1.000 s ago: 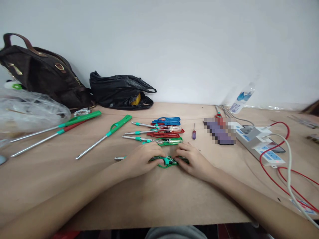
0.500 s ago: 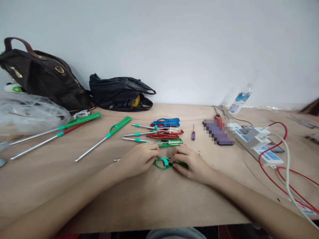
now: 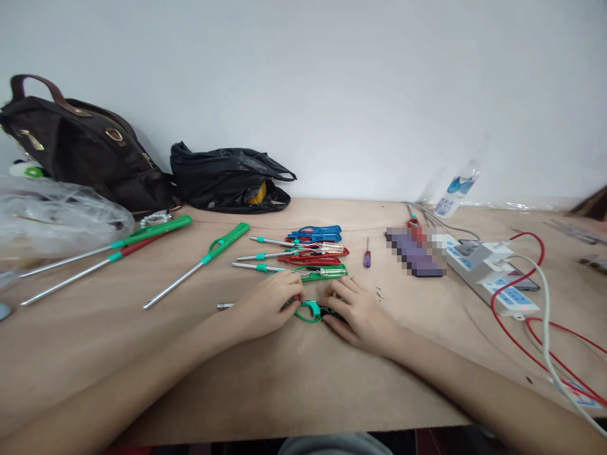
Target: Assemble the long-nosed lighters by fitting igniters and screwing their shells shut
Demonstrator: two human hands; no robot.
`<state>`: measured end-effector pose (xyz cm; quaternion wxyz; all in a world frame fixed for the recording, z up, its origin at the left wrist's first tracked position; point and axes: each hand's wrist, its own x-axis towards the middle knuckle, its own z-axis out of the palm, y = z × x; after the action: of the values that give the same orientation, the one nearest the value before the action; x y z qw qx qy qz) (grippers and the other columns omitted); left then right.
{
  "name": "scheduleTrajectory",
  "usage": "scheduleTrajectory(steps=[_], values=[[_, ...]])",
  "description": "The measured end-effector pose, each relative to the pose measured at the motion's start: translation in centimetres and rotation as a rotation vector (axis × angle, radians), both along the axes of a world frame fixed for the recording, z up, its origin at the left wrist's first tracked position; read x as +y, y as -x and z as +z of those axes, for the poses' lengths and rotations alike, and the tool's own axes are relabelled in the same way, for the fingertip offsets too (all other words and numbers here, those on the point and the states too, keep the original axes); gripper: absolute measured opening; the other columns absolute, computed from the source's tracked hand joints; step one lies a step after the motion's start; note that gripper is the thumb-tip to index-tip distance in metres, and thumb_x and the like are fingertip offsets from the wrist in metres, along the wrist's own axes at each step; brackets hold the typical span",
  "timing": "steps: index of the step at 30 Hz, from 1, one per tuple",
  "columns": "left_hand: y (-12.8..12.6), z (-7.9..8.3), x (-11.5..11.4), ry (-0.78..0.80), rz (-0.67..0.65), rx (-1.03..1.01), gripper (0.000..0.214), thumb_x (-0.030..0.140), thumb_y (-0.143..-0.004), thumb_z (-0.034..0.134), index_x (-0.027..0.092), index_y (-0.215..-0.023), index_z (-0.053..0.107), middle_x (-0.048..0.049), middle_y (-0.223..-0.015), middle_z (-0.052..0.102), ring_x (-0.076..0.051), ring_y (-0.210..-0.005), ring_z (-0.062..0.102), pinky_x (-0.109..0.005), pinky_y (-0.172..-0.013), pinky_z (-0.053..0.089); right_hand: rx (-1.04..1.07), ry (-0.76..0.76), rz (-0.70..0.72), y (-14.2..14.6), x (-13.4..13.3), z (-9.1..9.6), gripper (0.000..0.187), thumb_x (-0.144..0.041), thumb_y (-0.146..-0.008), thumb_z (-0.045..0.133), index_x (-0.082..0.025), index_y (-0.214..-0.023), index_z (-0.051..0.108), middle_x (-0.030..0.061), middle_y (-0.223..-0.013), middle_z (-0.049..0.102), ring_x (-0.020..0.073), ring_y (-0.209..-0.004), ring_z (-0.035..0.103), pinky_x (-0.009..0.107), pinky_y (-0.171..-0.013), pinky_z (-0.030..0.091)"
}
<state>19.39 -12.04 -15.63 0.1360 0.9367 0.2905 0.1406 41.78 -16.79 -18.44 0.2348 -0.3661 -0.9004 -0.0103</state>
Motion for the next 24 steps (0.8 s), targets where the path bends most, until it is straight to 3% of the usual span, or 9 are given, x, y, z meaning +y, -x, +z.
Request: scheduleTrajectory(steps=[5,10,16,24], values=[[-0.12,0.23,-0.13,-0.055,-0.001,0.026,0.019,0.009,-0.089,0.041,0.016,-0.079,0.056,-0.0051,-0.086,0.058,-0.019,-0.083,0.053,-0.029,-0.069,0.042,-0.065,-0.137,-0.009,0.70,-0.42,-0.52,0.023,-0.019,-0.094,0.044,-0.015,-0.089,0.066,0.0126,-0.091,0.059,0.0256,-0.086,0.050,0.041,-0.075,0.045],[-0.17,0.22,-0.09,-0.056,-0.007,0.043,0.019,0.010,-0.090,0.040,0.016,-0.081,0.057,-0.0055,-0.087,0.058,-0.019,-0.084,0.053,-0.030,-0.071,0.043,0.030,0.003,-0.077,0.87,-0.70,-0.25,0.015,-0.018,-0.092,0.051,-0.016,-0.089,0.066,0.0114,-0.092,0.056,0.0252,-0.089,0.050,0.040,-0.075,0.048],[-0.15,0.16,-0.38,-0.041,0.028,0.071,0.016,0.007,-0.087,0.043,0.016,-0.081,0.055,-0.0053,-0.089,0.057,-0.020,-0.086,0.052,-0.031,-0.074,0.044,0.004,0.003,-0.091,1.07,-0.96,-0.05,0.014,-0.015,-0.089,0.052,-0.014,-0.090,0.066,0.0135,-0.096,0.056,0.0275,-0.091,0.049,0.044,-0.077,0.049],[0.65,0.81,0.04,0.168,0.025,-0.046,0.015,0.014,-0.090,0.045,0.018,-0.092,0.059,-0.0045,-0.097,0.060,-0.020,-0.096,0.054,-0.034,-0.086,0.045,0.243,0.308,-0.044,0.17,-0.12,0.22,0.011,-0.018,-0.091,0.054,-0.018,-0.092,0.065,0.0091,-0.099,0.059,0.0237,-0.095,0.052,0.042,-0.086,0.048]])
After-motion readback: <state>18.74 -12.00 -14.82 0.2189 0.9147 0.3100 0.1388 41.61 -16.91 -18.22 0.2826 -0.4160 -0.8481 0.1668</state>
